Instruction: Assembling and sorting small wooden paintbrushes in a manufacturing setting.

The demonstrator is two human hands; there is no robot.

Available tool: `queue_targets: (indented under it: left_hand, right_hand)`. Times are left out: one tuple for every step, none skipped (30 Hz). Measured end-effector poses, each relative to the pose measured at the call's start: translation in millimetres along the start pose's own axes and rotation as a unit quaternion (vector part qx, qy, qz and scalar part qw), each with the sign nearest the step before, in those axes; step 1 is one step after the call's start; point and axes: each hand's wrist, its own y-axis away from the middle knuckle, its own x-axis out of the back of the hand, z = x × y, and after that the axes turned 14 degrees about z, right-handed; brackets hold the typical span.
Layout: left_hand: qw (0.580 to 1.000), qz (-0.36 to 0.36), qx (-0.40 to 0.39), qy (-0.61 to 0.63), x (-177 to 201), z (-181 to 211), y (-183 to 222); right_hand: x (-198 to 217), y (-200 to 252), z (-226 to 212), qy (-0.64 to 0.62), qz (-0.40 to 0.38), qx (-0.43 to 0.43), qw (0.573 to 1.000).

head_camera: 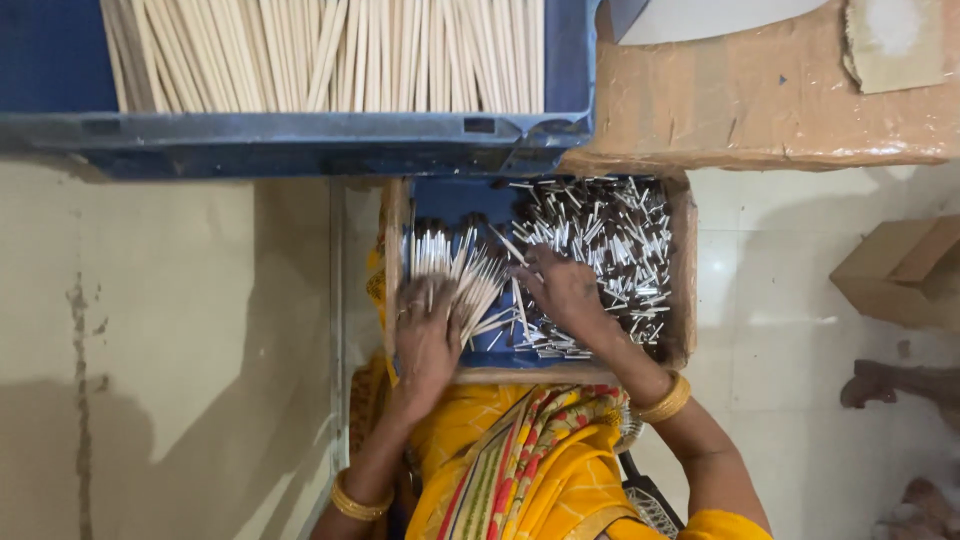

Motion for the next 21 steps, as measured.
queue_targets:
  left_hand:
    - [1.0, 0.001, 0.002, -0.002, -6, 0, 1]
    - [0.996, -0.068, 0.052, 0.007, -13, 1, 3]
    - [0.986, -0.134, 0.099, 0.016, -21, 2, 1]
    - [0.986, -0.13, 0.099, 0.015, -21, 6, -6]
    - [0.981, -0.154, 0.115, -0.001, -21, 12, -10]
    - [0.975, -0.177, 0.132, -0.017, -21, 18, -14]
    - [0.975, -0.178, 0.132, -0.018, -24, 16, -12]
    - [0.971, -0.191, 0.131, -0.053, -27, 14, -11]
    - [0.967, -0.203, 0.127, -0.087, -32, 12, -12]
    - [0.967, -0.202, 0.125, -0.087, -39, 7, -10]
    - [0.962, -0.213, 0.152, -0.083, -46, 2, -8]
    - [0.955, -0.223, 0.179, -0.078, -52, -3, -5]
    - [0.955, -0.223, 0.181, -0.079, -47, 1, -6]
    - [0.96, -0.211, 0.167, -0.077, -42, 5, -6]
    - [0.966, -0.198, 0.15, -0.073, -37, 9, -10]
    - [0.966, -0.196, 0.15, -0.074, -40, 7, -10]
    - [0.97, -0.177, 0.142, -0.085, -44, 5, -10]
    - [0.973, -0.158, 0.135, -0.096, -47, 3, -9]
    - [0.973, -0.157, 0.136, -0.097, -45, 6, -13]
    - [0.975, -0.147, 0.13, -0.104, -42, 9, -16]
    - [0.977, -0.135, 0.124, -0.11, -40, 12, -20]
  right_hand:
    - [-6, 4, -2, -0.001, -0.002, 0.002, 1.0]
    - [-11, 9, -5, 0.071, 0.014, 0.035, 0.997]
    - [-15, 10, -6, 0.144, 0.034, 0.068, 0.987]
    - [-13, 7, -11, 0.144, 0.036, 0.072, 0.986]
    - [-10, 8, -15, 0.151, 0.067, 0.081, 0.983]
    - [-8, 9, -18, 0.158, 0.098, 0.091, 0.978]
    - [-10, 11, -20, 0.157, 0.097, 0.091, 0.979]
    - [-12, 13, -21, 0.156, 0.117, 0.087, 0.977]
    - [-13, 13, -21, 0.157, 0.139, 0.083, 0.974]
    - [-15, 12, -25, 0.157, 0.142, 0.083, 0.974]
    - [-17, 11, -28, 0.154, 0.126, 0.065, 0.978]
    - [-20, 11, -31, 0.152, 0.11, 0.047, 0.981]
    - [-24, 13, -33, 0.15, 0.108, 0.049, 0.982]
    - [-29, 15, -36, 0.134, 0.095, 0.037, 0.986]
    - [-32, 15, -38, 0.118, 0.085, 0.025, 0.989]
    - [-35, 15, -35, 0.118, 0.086, 0.027, 0.989]
    - [-39, 15, -31, 0.103, 0.1, 0.03, 0.989]
    - [-42, 15, -28, 0.089, 0.114, 0.034, 0.989]
    - [-39, 16, -28, 0.088, 0.114, 0.035, 0.989]
    - [-36, 16, -28, 0.058, 0.109, 0.013, 0.992]
    - [-32, 14, -28, 0.029, 0.105, -0.009, 0.994]
